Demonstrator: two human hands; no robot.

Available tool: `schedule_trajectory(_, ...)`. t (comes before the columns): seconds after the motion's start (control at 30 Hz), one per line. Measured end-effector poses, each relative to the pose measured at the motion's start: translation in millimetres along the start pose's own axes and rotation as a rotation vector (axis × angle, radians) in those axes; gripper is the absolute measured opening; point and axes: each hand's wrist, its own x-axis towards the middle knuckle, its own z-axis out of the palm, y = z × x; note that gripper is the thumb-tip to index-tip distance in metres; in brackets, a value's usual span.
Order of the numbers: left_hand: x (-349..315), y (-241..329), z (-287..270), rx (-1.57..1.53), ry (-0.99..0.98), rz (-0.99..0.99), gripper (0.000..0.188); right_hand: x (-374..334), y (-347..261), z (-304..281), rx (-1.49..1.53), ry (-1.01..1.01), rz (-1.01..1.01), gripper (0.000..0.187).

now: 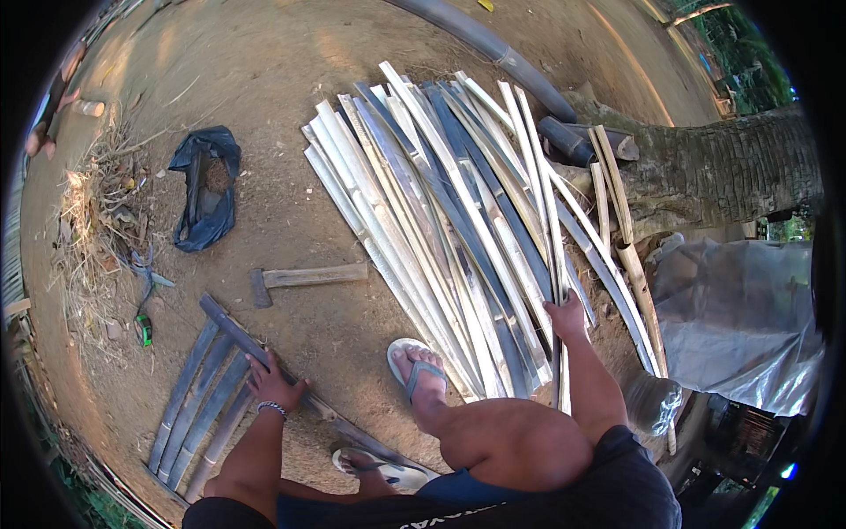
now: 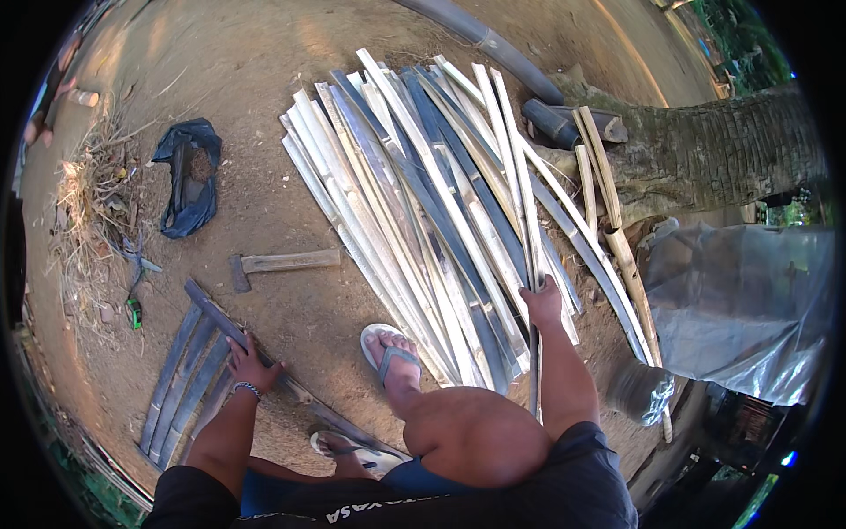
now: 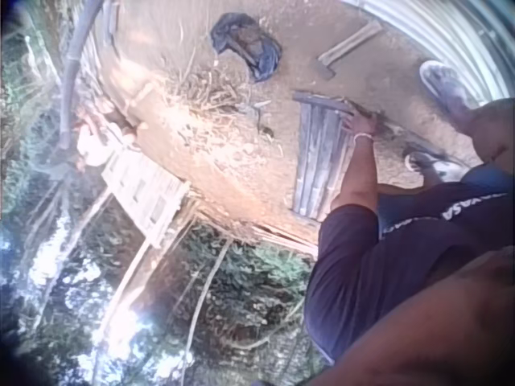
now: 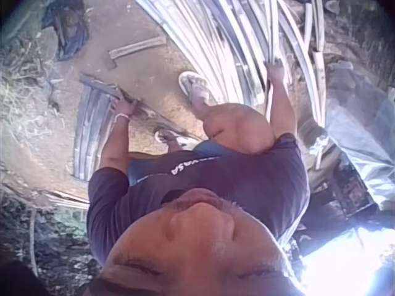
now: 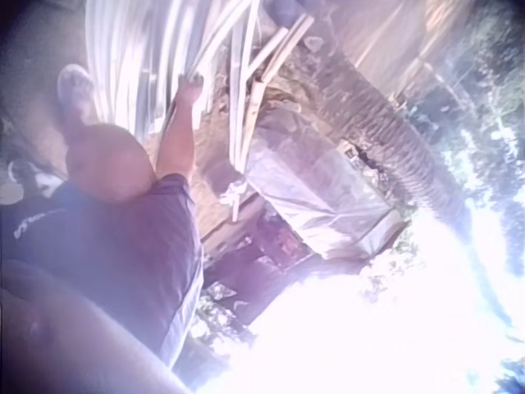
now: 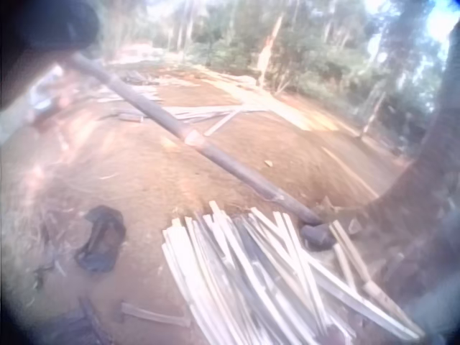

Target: The person constructs a bamboo panel by laying out two frame pieces and then hammering small wooden pegs through split bamboo slats into the frame.

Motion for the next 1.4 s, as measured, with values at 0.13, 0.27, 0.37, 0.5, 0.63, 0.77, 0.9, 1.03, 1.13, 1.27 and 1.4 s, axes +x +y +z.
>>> schedule_trajectory(0.13,2.3,-3.8,4.2,-0.078,0.056,-0.01,0.122,-16.3,-33.7,2.2,0.308,-0.282,0.069,0.042)
schedule_trajectory(0.27,2.2,-3.0,21.0,-0.188,0.274,0.009,0.109,-39.7,-93.0,1.8,0.826,-0.792,0.083,0.038)
schedule_trajectory(0.37,-14.3,31.7,32.6,-0.279,0.429,0.209,0.103,-52.4,-123.0,-3.6,0.904,-1.13,0.177,0.041)
schedule_trajectory(0.5,-44.7,96.9,16.3,-0.714,0.218,0.487,0.105,-57.1,-146.4,4.9,0.877,-1.496,0.14,0.047)
schedule_trajectory(0.63,-59.9,157.9,-0.6,-1.596,-0.231,0.605,0.101,-59.1,-180.8,12.5,0.68,-1.705,0.107,0.048)
schedule_trajectory(0.77,-70.5,182.1,-5.1,-1.994,-0.341,0.565,0.065,-74.2,-229.9,31.4,0.433,-1.819,0.019,0.046)
schedule_trajectory(0.9,-73.6,172.3,-28.8,-2.262,-0.223,0.236,0.039,-73.8,-298.2,43.8,0.12,-1.872,-0.111,0.051)
schedule_trajectory(1.03,-51.9,140.9,-48.3,-2.402,0.226,0.113,0.03,-85.2,-380.2,76.7,-0.199,-1.759,-0.602,0.06)
schedule_trajectory(1.13,-26.7,102.1,-66.7,-2.571,0.572,0.055,0.03,-108.9,-438.7,112.4,-0.314,-1.679,-0.823,0.07)
schedule_trajectory(1.27,-14.5,35.2,-80.8,-2.608,0.859,-0.014,0.031,-148.3,-508.1,146.9,-0.458,-1.695,-1.022,0.074)
schedule_trajectory(1.4,-25.4,-63.2,-77.9,-2.556,1.139,-0.277,0.032,-204.2,-549.0,167.0,-0.601,-1.696,-1.077,0.071)
